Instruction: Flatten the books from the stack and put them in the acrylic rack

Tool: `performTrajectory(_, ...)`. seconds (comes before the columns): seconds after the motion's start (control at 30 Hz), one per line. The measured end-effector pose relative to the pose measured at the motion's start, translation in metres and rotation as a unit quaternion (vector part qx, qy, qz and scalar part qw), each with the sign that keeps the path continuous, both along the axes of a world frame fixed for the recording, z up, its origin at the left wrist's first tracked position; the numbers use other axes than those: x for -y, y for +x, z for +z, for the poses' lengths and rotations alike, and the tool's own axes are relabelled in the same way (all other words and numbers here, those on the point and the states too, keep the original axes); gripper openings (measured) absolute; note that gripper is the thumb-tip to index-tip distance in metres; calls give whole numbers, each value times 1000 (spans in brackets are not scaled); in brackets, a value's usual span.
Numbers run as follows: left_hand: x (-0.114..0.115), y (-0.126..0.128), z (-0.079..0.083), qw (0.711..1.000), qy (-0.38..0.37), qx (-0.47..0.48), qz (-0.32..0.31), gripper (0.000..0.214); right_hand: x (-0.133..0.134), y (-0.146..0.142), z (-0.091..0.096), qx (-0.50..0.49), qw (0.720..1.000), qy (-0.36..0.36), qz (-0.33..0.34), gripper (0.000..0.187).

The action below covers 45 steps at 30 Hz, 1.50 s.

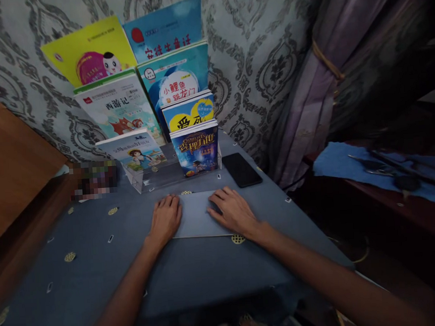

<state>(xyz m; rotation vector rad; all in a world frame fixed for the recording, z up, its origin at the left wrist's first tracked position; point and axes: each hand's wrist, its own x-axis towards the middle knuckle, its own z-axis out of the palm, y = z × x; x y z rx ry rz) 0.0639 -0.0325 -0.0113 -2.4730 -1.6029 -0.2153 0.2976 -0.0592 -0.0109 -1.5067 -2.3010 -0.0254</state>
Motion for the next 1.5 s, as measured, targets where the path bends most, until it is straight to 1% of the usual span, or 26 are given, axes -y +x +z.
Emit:
performTrajectory(0.13,3,4,8,999,-11,-27,16,29,3,-1,-4,-5,1000,3,14,18)
performTrajectory(0.27,7,7,14,999,-19,-43,27,30,-1,-1,-12,-24,999,10,30,18)
performTrajectory(0.47,11,11,19,995,-32,-69,62,34,-18,-1,-20,-73,996,3,60,21)
performTrajectory(0.57,12,11,21,994,-29,-71,78,35,-29,-2,-19,-86,993,1,82,24)
performTrajectory(0.67,12,10,20,994,-20,-69,84,36,-36,-3,-15,-73,993,-11,89,26)
performTrajectory(0.83,10,7,11,996,-9,-49,67,36,-42,-5,-16,-73,993,-5,92,31)
performTrajectory(0.97,4,8,3,999,-21,-44,0,43,-42,-5,-19,-70,995,-14,69,32)
performTrajectory(1.03,0,12,4,998,-36,-43,-27,47,-41,-5,-18,-66,996,-21,58,32)
performTrajectory(1.1,-2,17,7,997,-47,-42,-38,48,-41,-5,-17,-64,996,-30,55,33)
performTrajectory(1.2,-5,27,14,997,-57,-46,-35,45,-42,-4,-16,-65,995,-41,57,34)
performTrajectory(1.3,-8,34,19,997,-64,-48,-17,44,-43,-2,-16,-72,994,-47,65,35)
performTrajectory(1.4,-12,36,18,997,-62,-43,-9,46,-43,1,-16,-81,992,-52,77,36)
performTrajectory(1.5,-14,34,13,998,-48,-46,-12,48,-44,4,-15,-83,991,-60,84,37)
